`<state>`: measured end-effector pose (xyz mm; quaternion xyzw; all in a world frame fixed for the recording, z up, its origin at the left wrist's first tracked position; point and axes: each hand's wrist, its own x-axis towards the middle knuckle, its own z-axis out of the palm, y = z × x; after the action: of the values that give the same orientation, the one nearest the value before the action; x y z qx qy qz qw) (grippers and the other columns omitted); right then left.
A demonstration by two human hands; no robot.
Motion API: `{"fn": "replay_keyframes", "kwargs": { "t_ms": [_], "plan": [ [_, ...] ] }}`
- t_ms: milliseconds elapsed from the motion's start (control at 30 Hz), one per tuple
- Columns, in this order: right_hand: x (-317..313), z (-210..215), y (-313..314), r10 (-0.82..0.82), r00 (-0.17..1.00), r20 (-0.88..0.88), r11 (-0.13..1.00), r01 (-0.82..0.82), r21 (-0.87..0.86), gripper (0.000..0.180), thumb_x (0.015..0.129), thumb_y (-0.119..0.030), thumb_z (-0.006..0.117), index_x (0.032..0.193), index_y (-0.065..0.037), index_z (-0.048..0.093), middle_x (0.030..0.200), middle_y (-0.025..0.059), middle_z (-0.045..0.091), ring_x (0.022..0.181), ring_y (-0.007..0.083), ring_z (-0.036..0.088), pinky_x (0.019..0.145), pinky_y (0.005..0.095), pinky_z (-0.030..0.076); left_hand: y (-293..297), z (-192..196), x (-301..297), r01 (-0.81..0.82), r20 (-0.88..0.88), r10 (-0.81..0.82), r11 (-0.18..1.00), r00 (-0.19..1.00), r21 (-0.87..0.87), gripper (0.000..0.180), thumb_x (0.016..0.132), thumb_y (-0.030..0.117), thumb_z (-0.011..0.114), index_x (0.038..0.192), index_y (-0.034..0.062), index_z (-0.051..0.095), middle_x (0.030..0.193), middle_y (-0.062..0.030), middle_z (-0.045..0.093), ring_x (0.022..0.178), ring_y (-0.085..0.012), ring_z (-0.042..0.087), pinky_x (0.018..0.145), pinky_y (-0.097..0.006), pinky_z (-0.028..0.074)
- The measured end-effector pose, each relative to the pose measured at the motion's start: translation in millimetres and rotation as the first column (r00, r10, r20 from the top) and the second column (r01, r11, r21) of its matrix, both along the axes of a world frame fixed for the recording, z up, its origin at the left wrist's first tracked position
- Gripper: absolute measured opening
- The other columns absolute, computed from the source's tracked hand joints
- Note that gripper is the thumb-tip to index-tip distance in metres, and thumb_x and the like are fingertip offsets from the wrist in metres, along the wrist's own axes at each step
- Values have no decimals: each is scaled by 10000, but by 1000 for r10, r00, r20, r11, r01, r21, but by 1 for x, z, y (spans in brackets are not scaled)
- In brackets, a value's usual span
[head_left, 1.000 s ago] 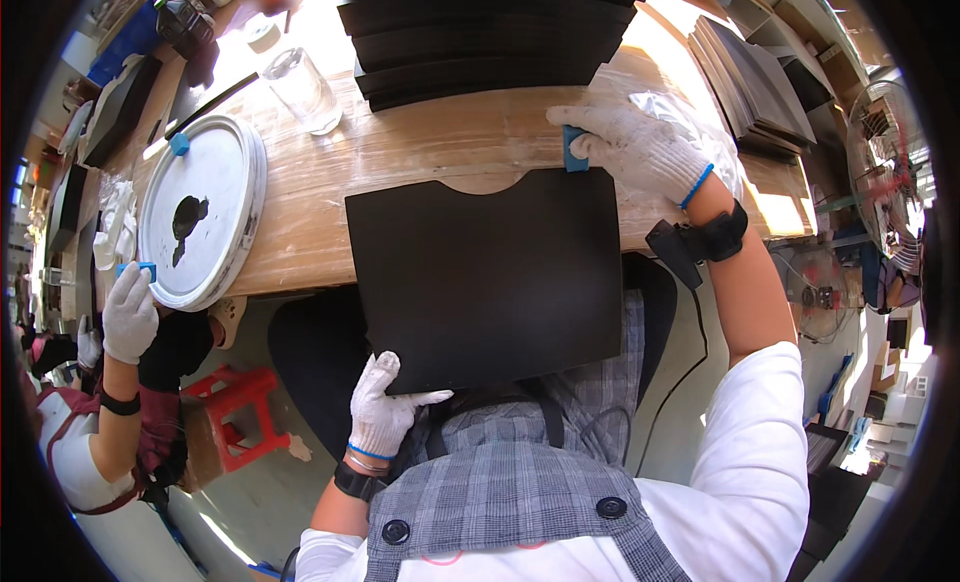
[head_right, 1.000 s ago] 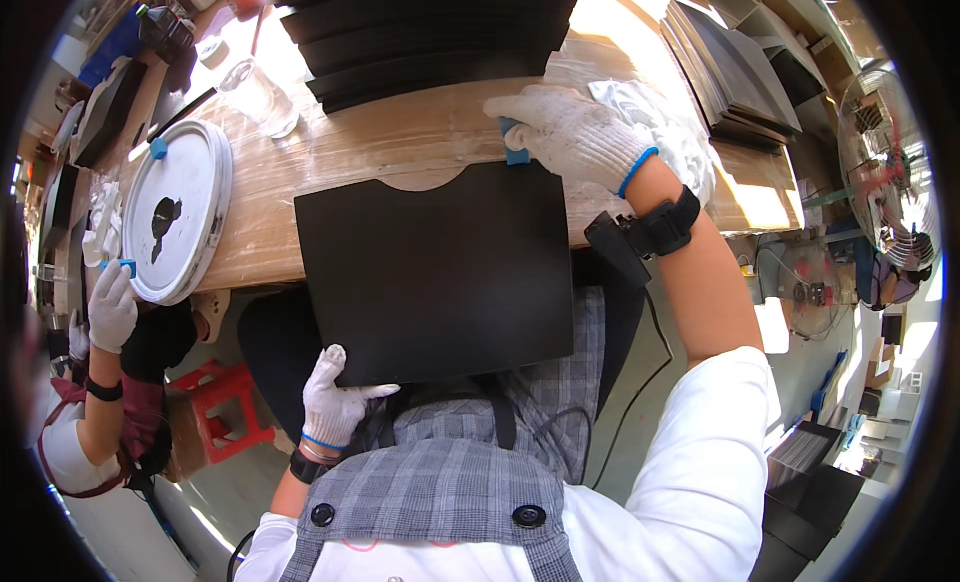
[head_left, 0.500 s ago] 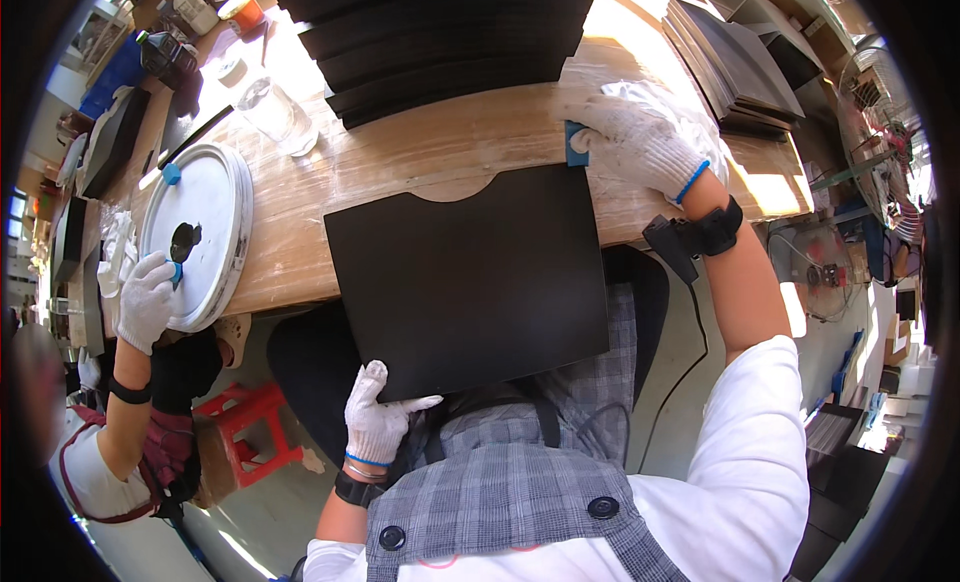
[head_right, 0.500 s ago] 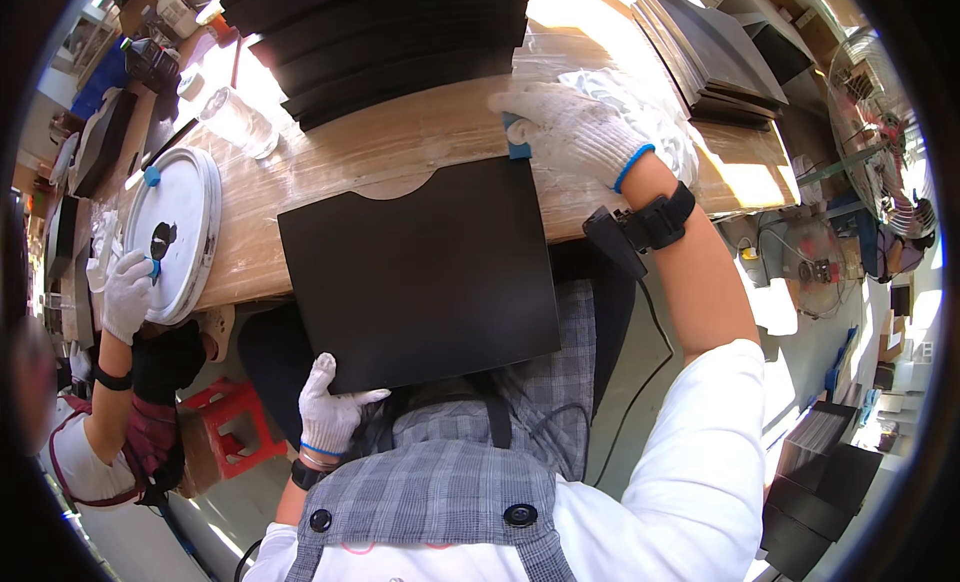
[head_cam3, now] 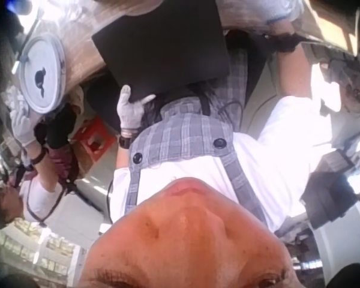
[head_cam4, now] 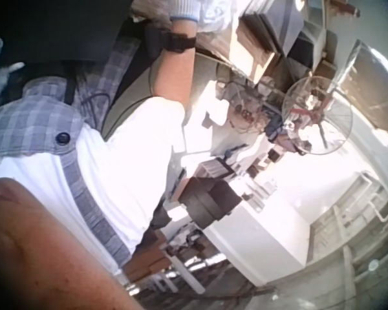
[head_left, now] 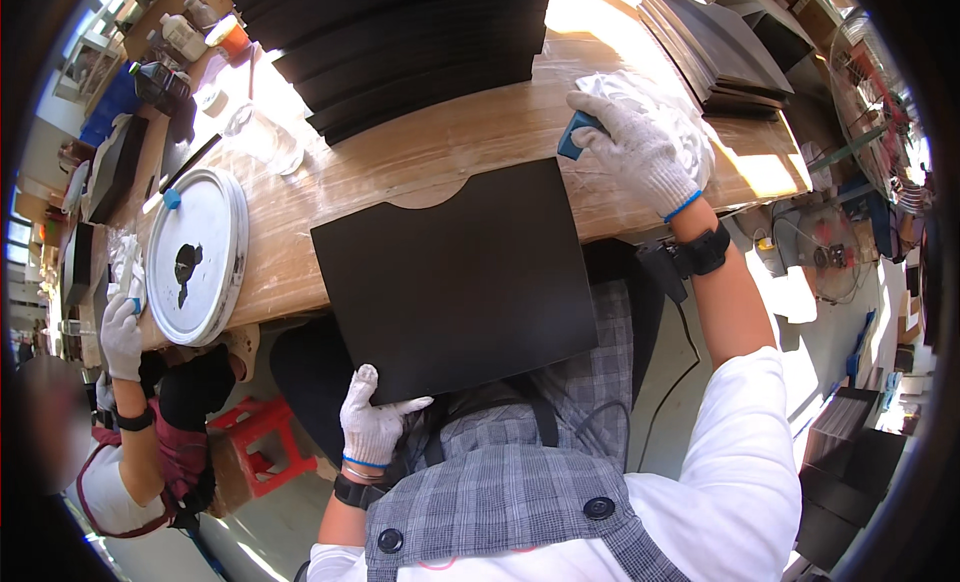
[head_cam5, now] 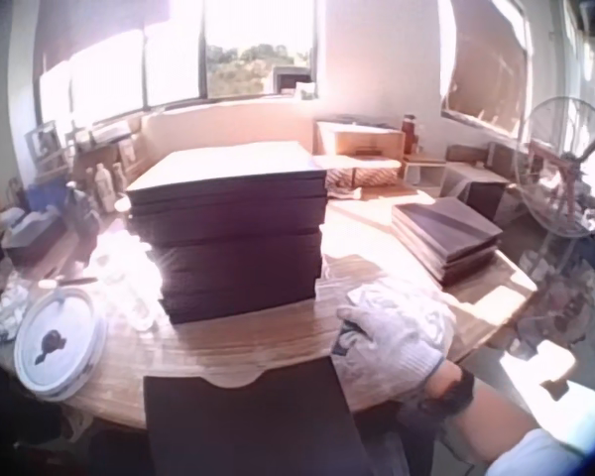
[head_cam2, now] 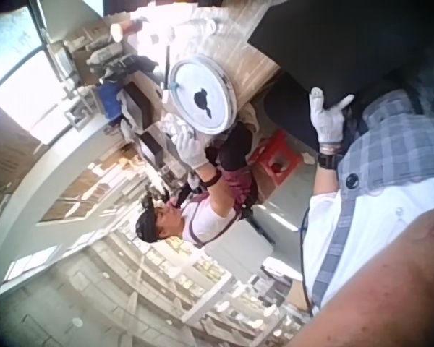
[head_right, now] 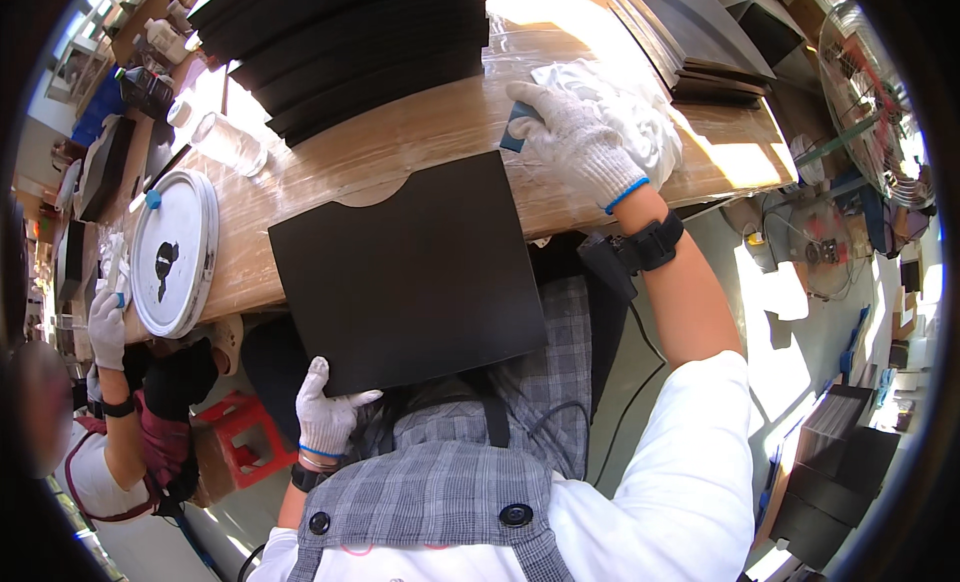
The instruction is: Wiping and finishing black boards with a liquid solution using a sponge and cloth in a furniture manufacturing facility.
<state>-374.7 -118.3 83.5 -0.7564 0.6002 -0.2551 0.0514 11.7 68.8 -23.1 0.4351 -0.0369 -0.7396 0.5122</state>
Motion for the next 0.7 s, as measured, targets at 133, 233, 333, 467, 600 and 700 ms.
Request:
{"fn": "replay_keyframes", "kwargs": {
  "t_ms": [133, 233, 333, 467, 600, 700],
  "plan": [
    [1, -23, 14, -32, 998, 47, 999, 33, -29, 366, 918, -210, 614, 1255, -68, 597, 1051, 187, 664, 978, 335, 625, 893, 416, 486, -1, 2, 0, -8, 2, 8, 1000, 1000, -3, 134, 978, 188, 500, 1030, 93, 579, 1146, -143, 598, 1112, -418, 601, 806, -660, 559],
    [-4, -36, 25, 6, 985, 173, 1000, -6, 0, 367, 921, -179, 615, 1261, -42, 585, 1074, 187, 662, 1010, 339, 624, 907, 405, 490, -1, 3, 0, -4, 26, 4, 1000, 1000, 0, 154, 984, 202, 496, 1047, 91, 583, 1165, -148, 600, 1119, -411, 602, 808, -652, 562],
    [-3, -36, 29, -10, 946, 323, 984, -48, 170, 367, 920, -148, 617, 1260, -18, 576, 1118, 190, 654, 1054, 346, 618, 934, 389, 487, 0, 1, 1, 18, 37, -18, 1000, 999, -19, 171, 991, 216, 492, 1057, 88, 585, 1177, -150, 603, 1120, -401, 606, 807, -639, 569],
    [7, -42, 17, -47, 937, 346, 997, 68, -48, 367, 917, -128, 617, 1264, -16, 572, 1147, 203, 645, 1080, 349, 615, 952, 389, 482, 1, 4, -2, 29, 52, -28, 999, 998, -27, 203, 996, 231, 490, 1094, 81, 585, 1177, -150, 609, 1110, -390, 615, 793, -610, 585],
    [1, -57, 28, -2, 925, 380, 997, 30, -67, 371, 914, -113, 611, 1270, -17, 566, 1160, 210, 638, 1077, 358, 614, 953, 390, 484, 2, 8, -4, 28, 42, -27, 1000, 999, -13, 228, 998, 236, 489, 1130, 79, 587, 1183, -150, 610, 1106, -384, 619, 782, -593, 594],
    [1, -55, 75, -27, 911, 411, 999, 10, 44, 377, 913, -106, 608, 1276, -19, 559, 1171, 210, 634, 1083, 364, 610, 964, 391, 480, 3, 7, -3, 37, 26, -35, 998, 999, -52, 254, 1000, 245, 490, 1160, 70, 583, 1186, -156, 611, 1094, -376, 628, 783, -574, 600]
  ]
}}
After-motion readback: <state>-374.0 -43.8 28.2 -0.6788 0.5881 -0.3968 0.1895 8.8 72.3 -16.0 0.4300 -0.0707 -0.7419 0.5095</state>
